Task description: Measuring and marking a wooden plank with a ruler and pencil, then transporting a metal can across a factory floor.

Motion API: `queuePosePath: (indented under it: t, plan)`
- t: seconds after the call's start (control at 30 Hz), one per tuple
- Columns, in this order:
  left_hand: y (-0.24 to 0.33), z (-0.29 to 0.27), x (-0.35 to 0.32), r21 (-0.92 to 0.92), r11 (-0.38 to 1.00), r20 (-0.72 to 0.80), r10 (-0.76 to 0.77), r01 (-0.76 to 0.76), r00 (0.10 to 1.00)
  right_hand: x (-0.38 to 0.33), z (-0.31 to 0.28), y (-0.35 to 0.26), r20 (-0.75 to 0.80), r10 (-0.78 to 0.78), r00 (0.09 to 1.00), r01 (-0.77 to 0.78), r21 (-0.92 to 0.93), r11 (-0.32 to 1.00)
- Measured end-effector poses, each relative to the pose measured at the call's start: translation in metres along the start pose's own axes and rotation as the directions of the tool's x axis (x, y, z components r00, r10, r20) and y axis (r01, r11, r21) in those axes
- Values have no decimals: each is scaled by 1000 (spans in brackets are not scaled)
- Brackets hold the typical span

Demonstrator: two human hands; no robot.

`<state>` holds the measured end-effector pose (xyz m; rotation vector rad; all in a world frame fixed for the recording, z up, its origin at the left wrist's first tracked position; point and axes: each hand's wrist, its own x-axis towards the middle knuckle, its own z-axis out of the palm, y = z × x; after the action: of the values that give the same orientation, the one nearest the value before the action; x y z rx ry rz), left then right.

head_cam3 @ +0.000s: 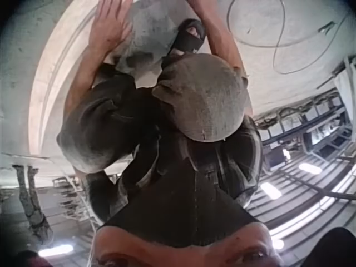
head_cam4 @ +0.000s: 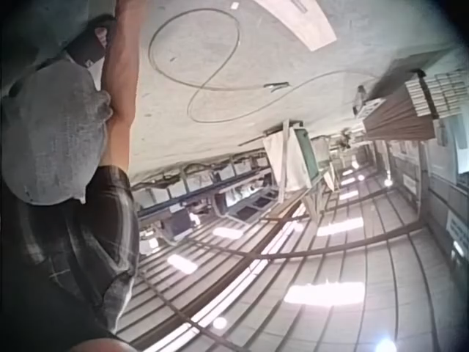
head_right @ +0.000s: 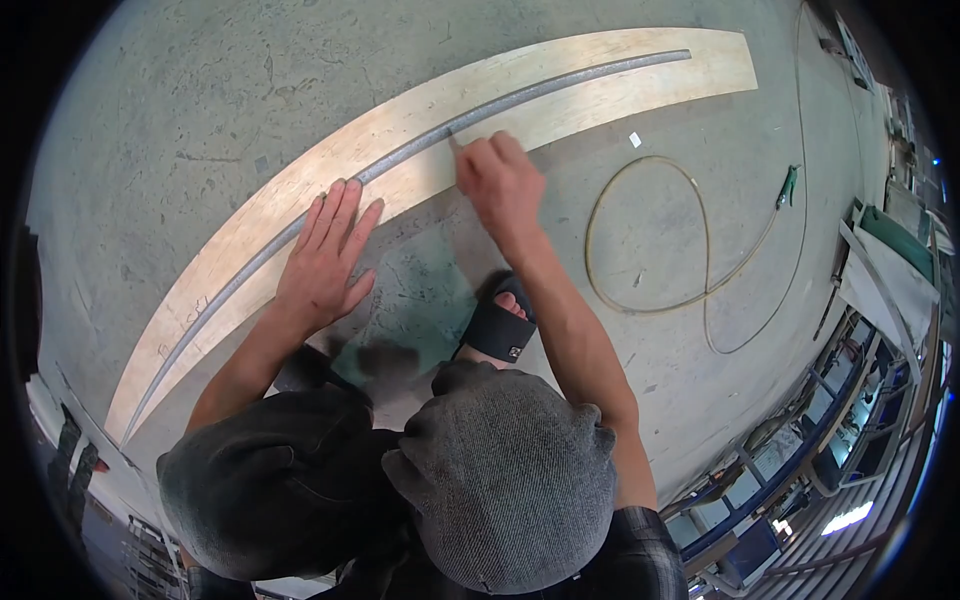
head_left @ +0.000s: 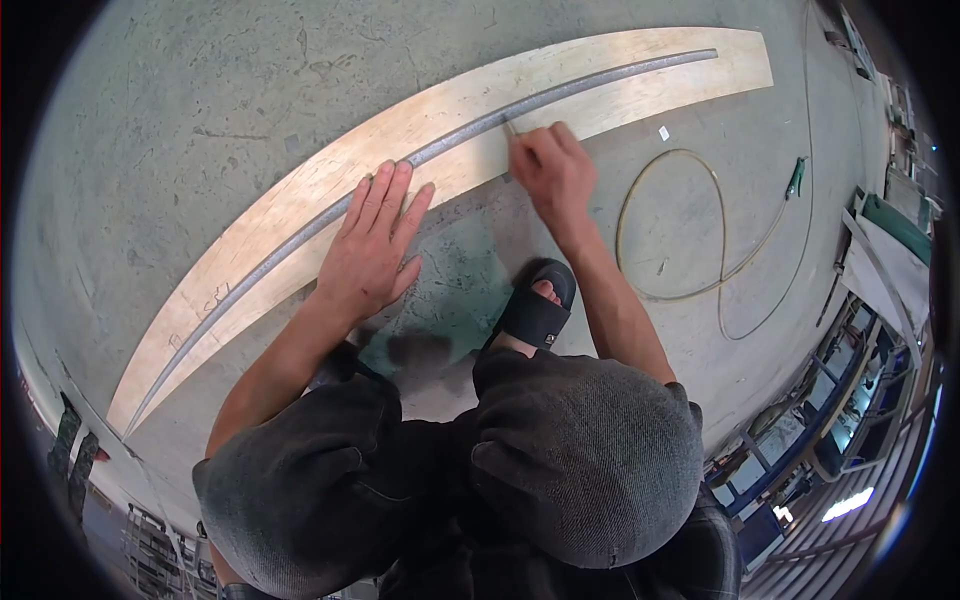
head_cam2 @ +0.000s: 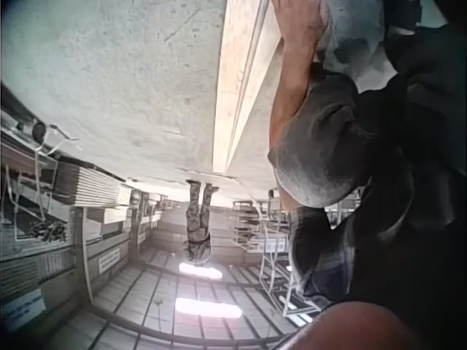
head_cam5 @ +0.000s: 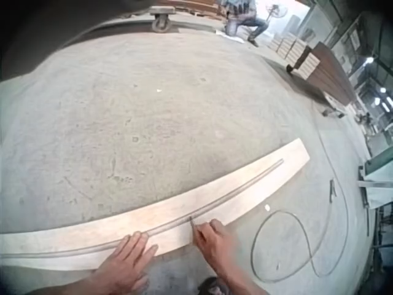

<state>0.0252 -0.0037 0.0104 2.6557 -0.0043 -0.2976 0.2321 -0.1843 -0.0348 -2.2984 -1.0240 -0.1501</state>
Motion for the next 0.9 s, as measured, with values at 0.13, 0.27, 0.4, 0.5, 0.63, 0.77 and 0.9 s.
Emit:
queuePosePath:
  t: [0.13,0.27,0.4,0.5,0.63,0.77,0.9]
  plan:
    - [0,-3,0,-9,1000,-8,-2,2,1000,14,-8,15,-23,246,969,-244,70,967]
    - [0,-1,0,35,999,-4,-1,1,1000,3,0,5,2,97,995,-97,47,994]
    - [1,-2,1,52,999,1,2,-2,1000,2,-3,6,-8,15,1000,-15,19,1000]
    - [2,-2,2,49,999,-4,-1,1,1000,10,-9,19,-52,175,983,-176,-25,984]
    - [0,-4,0,39,999,7,-20,19,1000,-6,9,-12,-30,33,999,-32,34,999]
    - [2,-2,2,35,999,-4,-10,10,1000,12,-7,9,-30,299,954,-298,35,954]
    - [3,-1,3,56,998,-7,-10,10,1000,-7,3,-5,42,29,999,-33,94,995]
